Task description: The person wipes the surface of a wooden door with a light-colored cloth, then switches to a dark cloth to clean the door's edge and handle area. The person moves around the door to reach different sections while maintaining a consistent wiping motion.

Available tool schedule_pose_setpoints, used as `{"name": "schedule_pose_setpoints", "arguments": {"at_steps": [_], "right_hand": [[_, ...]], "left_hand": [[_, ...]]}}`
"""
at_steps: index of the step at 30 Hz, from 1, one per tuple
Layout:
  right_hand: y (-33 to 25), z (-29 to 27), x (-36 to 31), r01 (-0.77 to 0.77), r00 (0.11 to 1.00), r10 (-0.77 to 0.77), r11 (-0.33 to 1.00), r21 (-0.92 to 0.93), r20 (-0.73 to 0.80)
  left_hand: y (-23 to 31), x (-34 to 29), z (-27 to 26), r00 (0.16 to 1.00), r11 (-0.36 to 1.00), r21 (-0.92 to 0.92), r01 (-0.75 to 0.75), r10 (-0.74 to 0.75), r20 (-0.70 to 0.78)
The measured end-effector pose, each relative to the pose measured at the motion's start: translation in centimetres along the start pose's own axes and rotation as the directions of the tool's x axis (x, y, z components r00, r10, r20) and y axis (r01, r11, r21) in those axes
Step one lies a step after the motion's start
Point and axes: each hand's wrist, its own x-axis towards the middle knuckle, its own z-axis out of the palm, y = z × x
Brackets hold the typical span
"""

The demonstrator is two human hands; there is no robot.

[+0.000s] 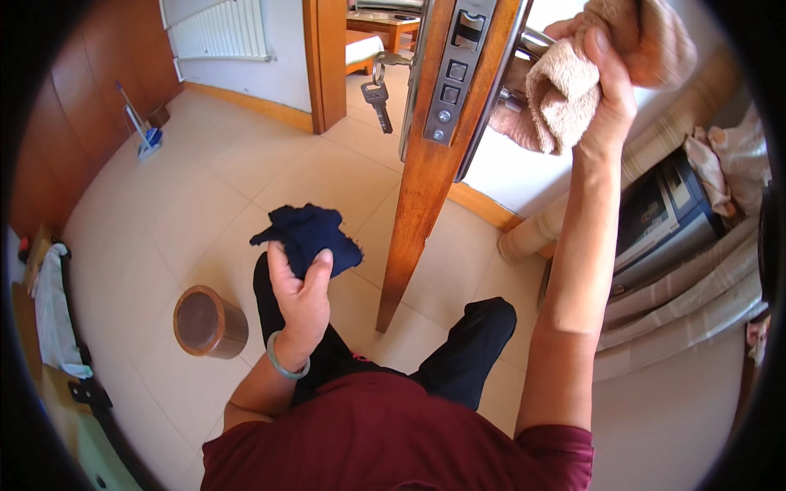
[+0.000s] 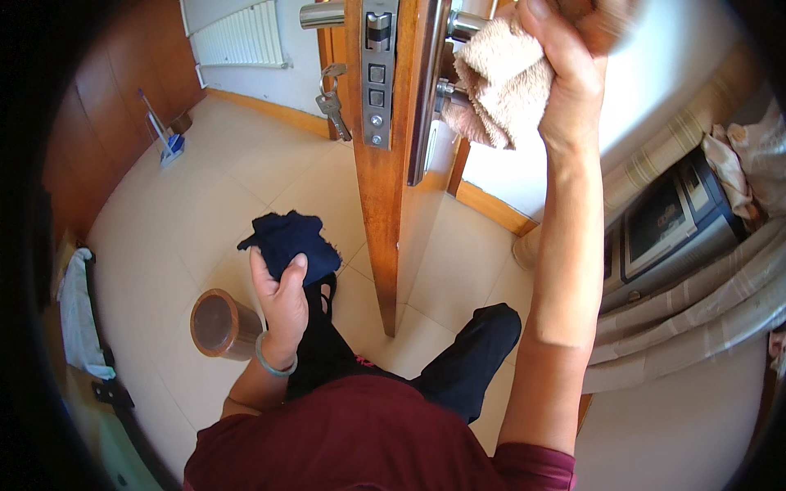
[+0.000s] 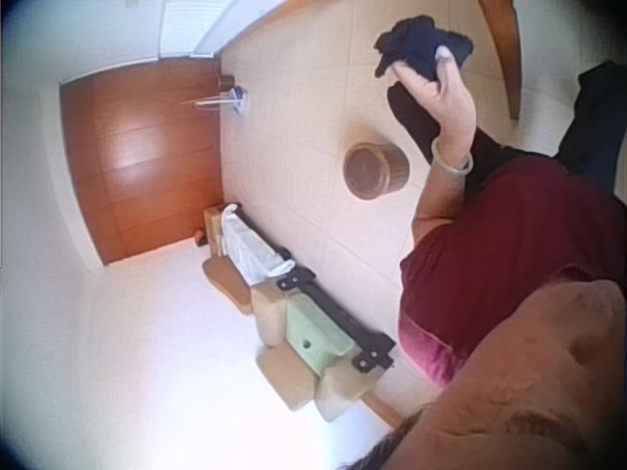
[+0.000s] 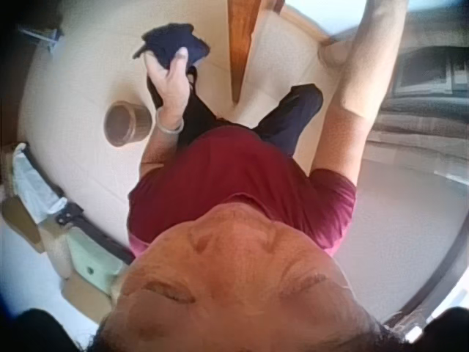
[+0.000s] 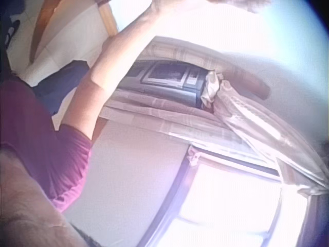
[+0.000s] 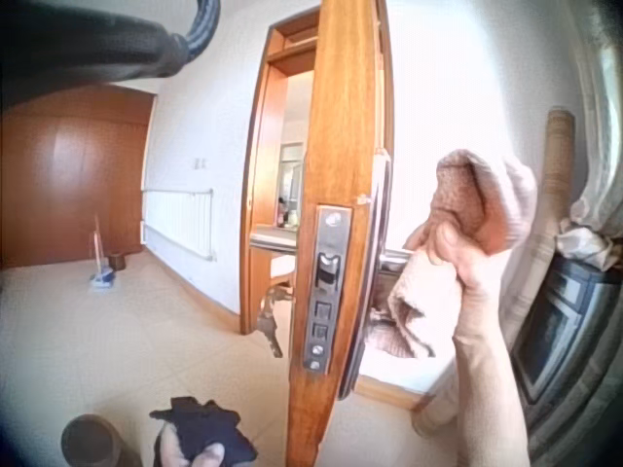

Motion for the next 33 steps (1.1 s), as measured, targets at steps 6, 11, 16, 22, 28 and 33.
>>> {"name": "schedule_pose_setpoints", "arguments": {"at_steps": [6, 11, 16, 22, 28, 33], "right_hand": [[2.4, 3.2, -0.1, 0.328, 0.942, -0.333, 0.941, -0.085, -0.045], [3.3, 4.6, -0.1, 0.299, 0.938, -0.323, 0.937, -0.179, -0.122], [4.0, 2.4, -0.4, 0.116, 0.987, -0.14, 0.958, -0.261, -0.075], [3.9, 1.1, -0.9, 0.067, 0.998, -0.063, 0.984, -0.164, 0.029], [3.5, 1.2, -1.5, 0.08, 0.99, -0.097, 0.984, -0.159, -0.103], [3.8, 0.6, -1.4, 0.003, 1.0, -0.004, 0.999, -0.054, -0.02]], "left_hand": [[-0.8, 3.1, 1.7, 0.918, 0.841, 0.374, -0.391, 0.326, 0.227], [-2.9, 3.8, 5.2, 0.831, 0.855, 0.089, -0.511, 0.465, 0.307], [-1.7, 5.9, 4.6, 0.919, 0.95, -0.074, -0.305, 0.314, 0.239], [-2.4, 5.2, 3.2, 0.928, 1.0, 0.022, -0.005, -0.003, 0.372], [-3.5, 4.4, 3.9, 0.919, 0.964, 0.16, -0.212, 0.141, 0.367], [-2.3, 4.9, 4.8, 0.917, 0.926, 0.199, -0.32, 0.249, 0.313]]}}
